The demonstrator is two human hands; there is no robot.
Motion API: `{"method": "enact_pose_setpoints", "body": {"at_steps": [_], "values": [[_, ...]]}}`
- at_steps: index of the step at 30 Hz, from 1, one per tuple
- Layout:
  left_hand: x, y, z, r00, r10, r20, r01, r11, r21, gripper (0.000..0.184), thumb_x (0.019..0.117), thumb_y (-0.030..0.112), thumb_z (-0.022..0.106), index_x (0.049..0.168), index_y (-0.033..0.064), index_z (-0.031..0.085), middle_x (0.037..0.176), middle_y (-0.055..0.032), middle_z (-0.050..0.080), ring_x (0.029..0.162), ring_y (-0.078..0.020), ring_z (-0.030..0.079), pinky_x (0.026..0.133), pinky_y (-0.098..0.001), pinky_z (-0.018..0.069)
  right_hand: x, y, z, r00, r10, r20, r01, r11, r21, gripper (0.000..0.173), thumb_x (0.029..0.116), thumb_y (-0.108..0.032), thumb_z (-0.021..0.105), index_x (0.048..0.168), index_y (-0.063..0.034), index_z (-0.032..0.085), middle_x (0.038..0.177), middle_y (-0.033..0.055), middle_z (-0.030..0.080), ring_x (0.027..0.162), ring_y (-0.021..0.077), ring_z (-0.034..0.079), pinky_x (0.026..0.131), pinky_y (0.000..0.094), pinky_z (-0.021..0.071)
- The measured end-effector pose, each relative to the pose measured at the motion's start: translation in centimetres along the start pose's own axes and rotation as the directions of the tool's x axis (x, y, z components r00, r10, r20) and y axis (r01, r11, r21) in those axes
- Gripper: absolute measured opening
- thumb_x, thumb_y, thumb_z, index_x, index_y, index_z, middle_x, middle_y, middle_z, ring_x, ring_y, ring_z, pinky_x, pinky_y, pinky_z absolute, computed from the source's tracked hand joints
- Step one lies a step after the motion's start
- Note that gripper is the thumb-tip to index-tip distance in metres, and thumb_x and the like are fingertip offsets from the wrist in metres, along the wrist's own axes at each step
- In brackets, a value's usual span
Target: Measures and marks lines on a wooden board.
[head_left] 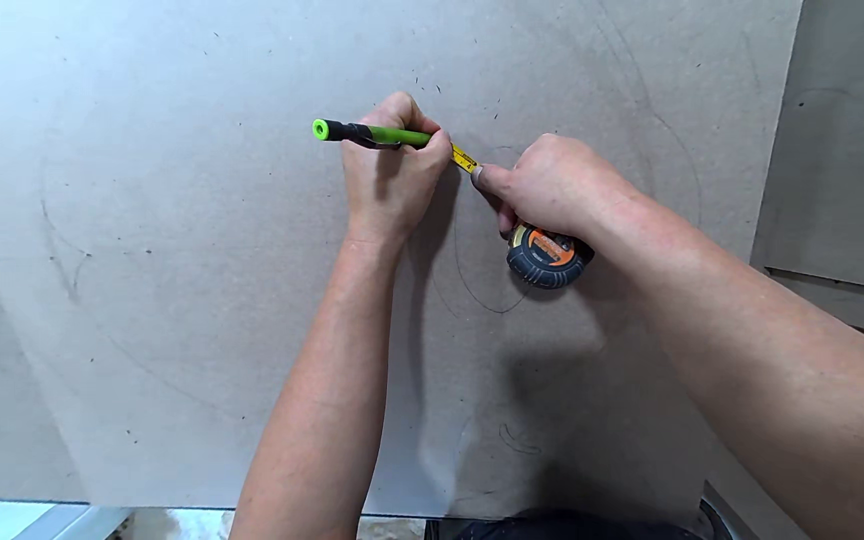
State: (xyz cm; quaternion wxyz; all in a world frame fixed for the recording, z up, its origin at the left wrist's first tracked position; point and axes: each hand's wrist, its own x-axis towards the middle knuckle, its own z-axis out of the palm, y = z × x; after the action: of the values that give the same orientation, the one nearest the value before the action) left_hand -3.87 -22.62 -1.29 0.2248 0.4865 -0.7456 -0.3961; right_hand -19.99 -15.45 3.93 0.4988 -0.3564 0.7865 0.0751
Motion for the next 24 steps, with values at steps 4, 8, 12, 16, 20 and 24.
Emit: {"method": "enact_pose_setpoints", "body": {"at_steps": [4,8,12,16,20,24], "values": [[0.0,-0.1,-0.1,1.000,0.005,0.008,-0.005,1.000,0.018,0.011,0.0857,0.015,0.076,0.081,0.0132,0.066,0.070,0.0055,0.065,0.060,-0.0001,0.060,0.054,-0.0196,0.0469,0.1,0.0,0.0,1.000,-0.010,0.001,0.010,1.000,-0.011,0.068,0.1052,-0.063,0.040,0.062,-0.0186,0.068,0.065,0.0001,0.070,0.060,0.0175,0.064,0.056,0.0480,0.0473],[-0.1,-0.3,-0.2,1.000,0.005,0.005,-0.005,1.000,0.008,0.011,0.0855,0.015,0.076,0.080,0.0130,0.066,0.070,0.0053,0.065,0.060,0.0001,0.060,0.054,-0.0189,0.0473,0.1,0.1,-0.1,1.000,-0.023,0.010,0.023,0.999,-0.029,0.068,0.1051,-0.064,0.039,0.062,-0.0190,0.067,0.065,0.0002,0.068,0.060,0.0176,0.064,0.057,0.0478,0.0463],[-0.5,-0.2,-0.3,1.000,-0.016,-0.005,0.016,1.000,0.013,0.011,0.0860,0.015,0.076,0.081,0.0132,0.066,0.070,0.0055,0.065,0.061,-0.0001,0.059,0.054,-0.0196,0.0469,0.1,0.1,-0.1,0.999,-0.034,0.002,0.034,0.998,-0.046,0.068,0.1046,-0.065,0.040,0.062,-0.0189,0.067,0.064,0.0001,0.068,0.059,0.0172,0.063,0.056,0.0475,0.0458],[-0.7,-0.2,-0.3,1.000,-0.017,-0.012,0.018,1.000,0.015,0.012,0.0862,0.015,0.075,0.080,0.0138,0.065,0.069,0.0062,0.064,0.060,0.0005,0.059,0.054,-0.0191,0.0457,0.1,0.1,0.0,0.999,-0.049,0.000,0.048,0.997,-0.059,0.067,0.1049,-0.064,0.040,0.062,-0.0194,0.067,0.065,-0.0006,0.069,0.060,0.0170,0.064,0.057,0.0476,0.0465],[-1.0,-0.3,-0.4,0.999,-0.029,-0.014,0.029,1.000,0.000,0.012,0.0857,0.014,0.075,0.080,0.0135,0.065,0.068,0.0061,0.064,0.059,0.0003,0.058,0.053,-0.0189,0.0452,0.2,0.0,0.1,0.999,-0.052,-0.001,0.052,0.995,-0.087,0.068,0.1043,-0.065,0.040,0.062,-0.0188,0.067,0.065,0.0001,0.068,0.060,0.0176,0.063,0.056,0.0476,0.0460],[-1.3,-0.4,-0.5,0.999,-0.031,-0.025,0.031,0.999,0.008,0.012,0.0855,0.014,0.076,0.079,0.0135,0.065,0.069,0.0060,0.064,0.059,0.0001,0.059,0.053,-0.0191,0.0457,0.0,-0.1,0.1,0.998,-0.070,0.004,0.070,0.989,-0.134,0.067,0.1046,-0.064,0.040,0.062,-0.0191,0.066,0.066,0.0008,0.068,0.062,0.0186,0.064,0.057,0.0489,0.0454]]}}
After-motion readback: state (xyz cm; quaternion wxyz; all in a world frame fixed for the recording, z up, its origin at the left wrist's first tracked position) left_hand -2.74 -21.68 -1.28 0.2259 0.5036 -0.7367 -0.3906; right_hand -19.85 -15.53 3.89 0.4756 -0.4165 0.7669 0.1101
